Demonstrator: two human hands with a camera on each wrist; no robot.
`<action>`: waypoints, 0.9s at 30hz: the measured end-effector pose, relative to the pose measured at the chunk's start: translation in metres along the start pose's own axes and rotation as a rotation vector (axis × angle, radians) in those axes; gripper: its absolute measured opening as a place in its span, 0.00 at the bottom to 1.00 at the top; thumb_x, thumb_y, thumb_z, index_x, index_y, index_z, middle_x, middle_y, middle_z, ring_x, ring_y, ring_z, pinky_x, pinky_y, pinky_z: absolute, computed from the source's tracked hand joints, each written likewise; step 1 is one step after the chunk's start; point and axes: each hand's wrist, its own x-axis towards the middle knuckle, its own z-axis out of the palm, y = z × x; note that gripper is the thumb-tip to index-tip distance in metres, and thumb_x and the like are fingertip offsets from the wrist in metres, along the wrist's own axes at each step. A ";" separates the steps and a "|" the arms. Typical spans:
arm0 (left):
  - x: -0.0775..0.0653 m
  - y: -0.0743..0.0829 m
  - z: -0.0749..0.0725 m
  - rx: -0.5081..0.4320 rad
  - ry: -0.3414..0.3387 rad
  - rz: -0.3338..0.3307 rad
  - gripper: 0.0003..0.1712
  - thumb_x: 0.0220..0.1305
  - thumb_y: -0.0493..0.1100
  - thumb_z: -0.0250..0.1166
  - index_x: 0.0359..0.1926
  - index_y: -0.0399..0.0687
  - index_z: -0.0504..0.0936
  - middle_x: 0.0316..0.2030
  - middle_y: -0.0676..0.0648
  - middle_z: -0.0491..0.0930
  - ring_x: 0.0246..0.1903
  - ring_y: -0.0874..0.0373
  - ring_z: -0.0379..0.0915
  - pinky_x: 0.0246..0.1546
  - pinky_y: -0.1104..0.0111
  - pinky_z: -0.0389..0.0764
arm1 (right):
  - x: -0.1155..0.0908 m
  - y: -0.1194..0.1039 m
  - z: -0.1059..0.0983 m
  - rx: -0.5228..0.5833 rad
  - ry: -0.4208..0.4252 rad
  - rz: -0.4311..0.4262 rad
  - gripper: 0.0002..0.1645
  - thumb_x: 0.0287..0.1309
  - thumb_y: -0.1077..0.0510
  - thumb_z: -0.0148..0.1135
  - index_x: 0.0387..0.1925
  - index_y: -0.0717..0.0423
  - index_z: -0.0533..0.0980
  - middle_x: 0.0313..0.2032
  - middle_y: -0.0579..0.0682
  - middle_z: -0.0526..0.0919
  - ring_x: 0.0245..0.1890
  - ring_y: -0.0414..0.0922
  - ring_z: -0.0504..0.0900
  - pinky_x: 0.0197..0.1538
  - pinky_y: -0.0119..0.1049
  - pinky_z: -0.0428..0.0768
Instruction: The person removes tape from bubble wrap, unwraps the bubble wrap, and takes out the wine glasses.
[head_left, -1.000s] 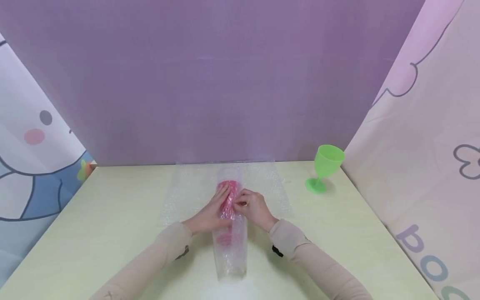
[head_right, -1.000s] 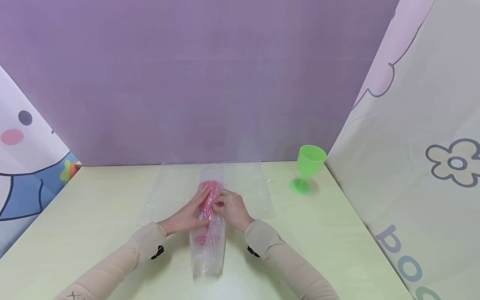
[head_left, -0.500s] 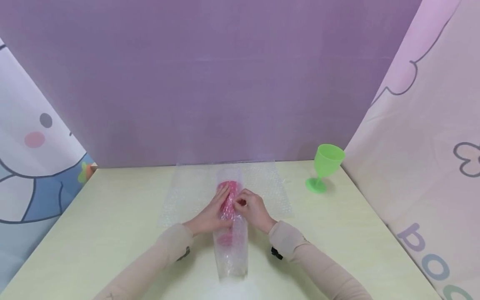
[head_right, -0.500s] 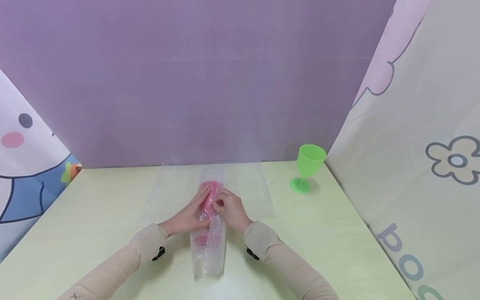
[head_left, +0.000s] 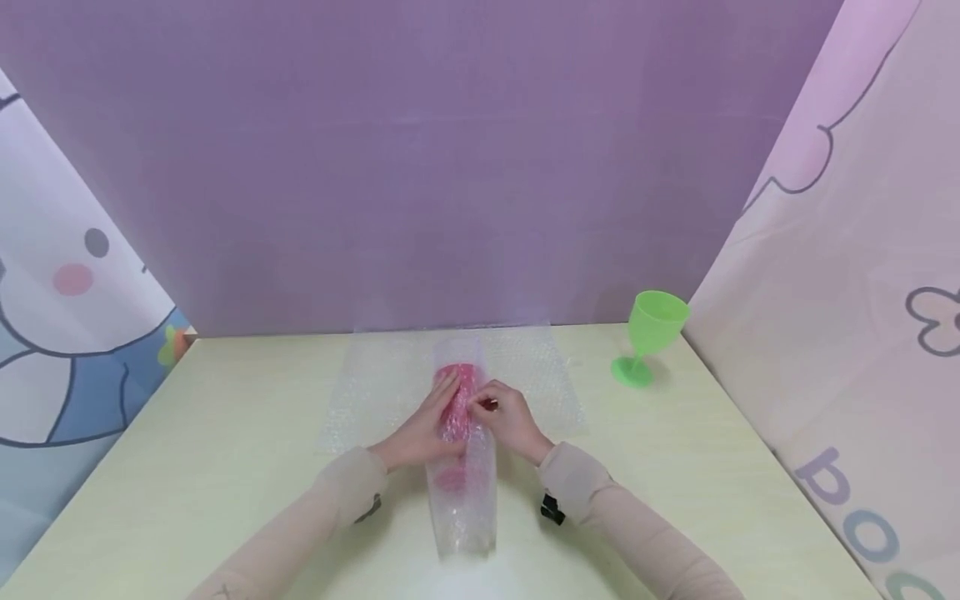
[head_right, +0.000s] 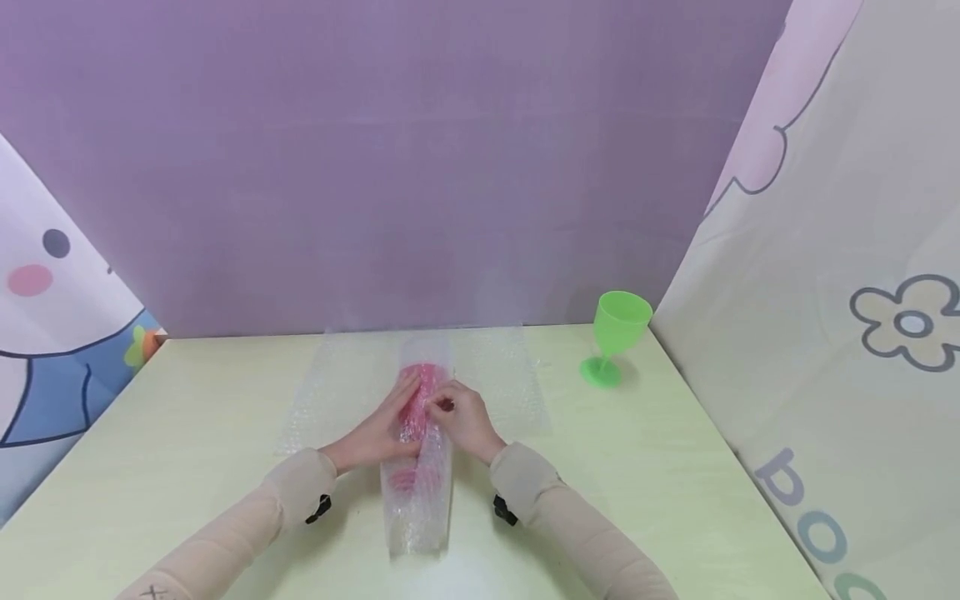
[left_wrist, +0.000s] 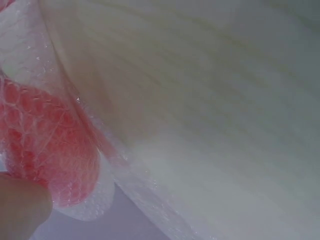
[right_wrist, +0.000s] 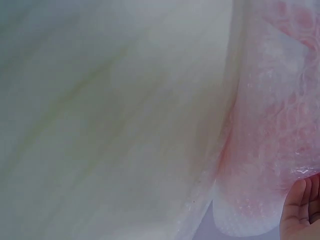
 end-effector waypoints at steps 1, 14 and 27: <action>0.000 0.000 0.000 0.001 -0.003 0.002 0.61 0.48 0.51 0.69 0.72 0.53 0.35 0.72 0.53 0.30 0.71 0.52 0.26 0.68 0.49 0.44 | -0.001 0.000 0.000 0.014 0.002 0.009 0.05 0.55 0.66 0.59 0.33 0.60 0.80 0.33 0.50 0.80 0.35 0.42 0.78 0.41 0.25 0.80; 0.000 -0.001 0.000 0.013 0.002 0.012 0.61 0.48 0.50 0.70 0.72 0.53 0.35 0.72 0.54 0.30 0.71 0.53 0.27 0.68 0.51 0.43 | 0.000 0.006 0.000 0.147 0.035 0.059 0.06 0.55 0.66 0.59 0.33 0.62 0.81 0.33 0.54 0.82 0.36 0.45 0.81 0.44 0.29 0.81; -0.002 -0.001 -0.003 -0.004 -0.005 0.003 0.63 0.46 0.50 0.71 0.72 0.52 0.35 0.72 0.53 0.30 0.71 0.53 0.25 0.68 0.51 0.42 | -0.005 0.002 -0.003 0.167 0.058 0.099 0.07 0.55 0.64 0.60 0.35 0.64 0.80 0.37 0.57 0.83 0.40 0.50 0.80 0.46 0.35 0.81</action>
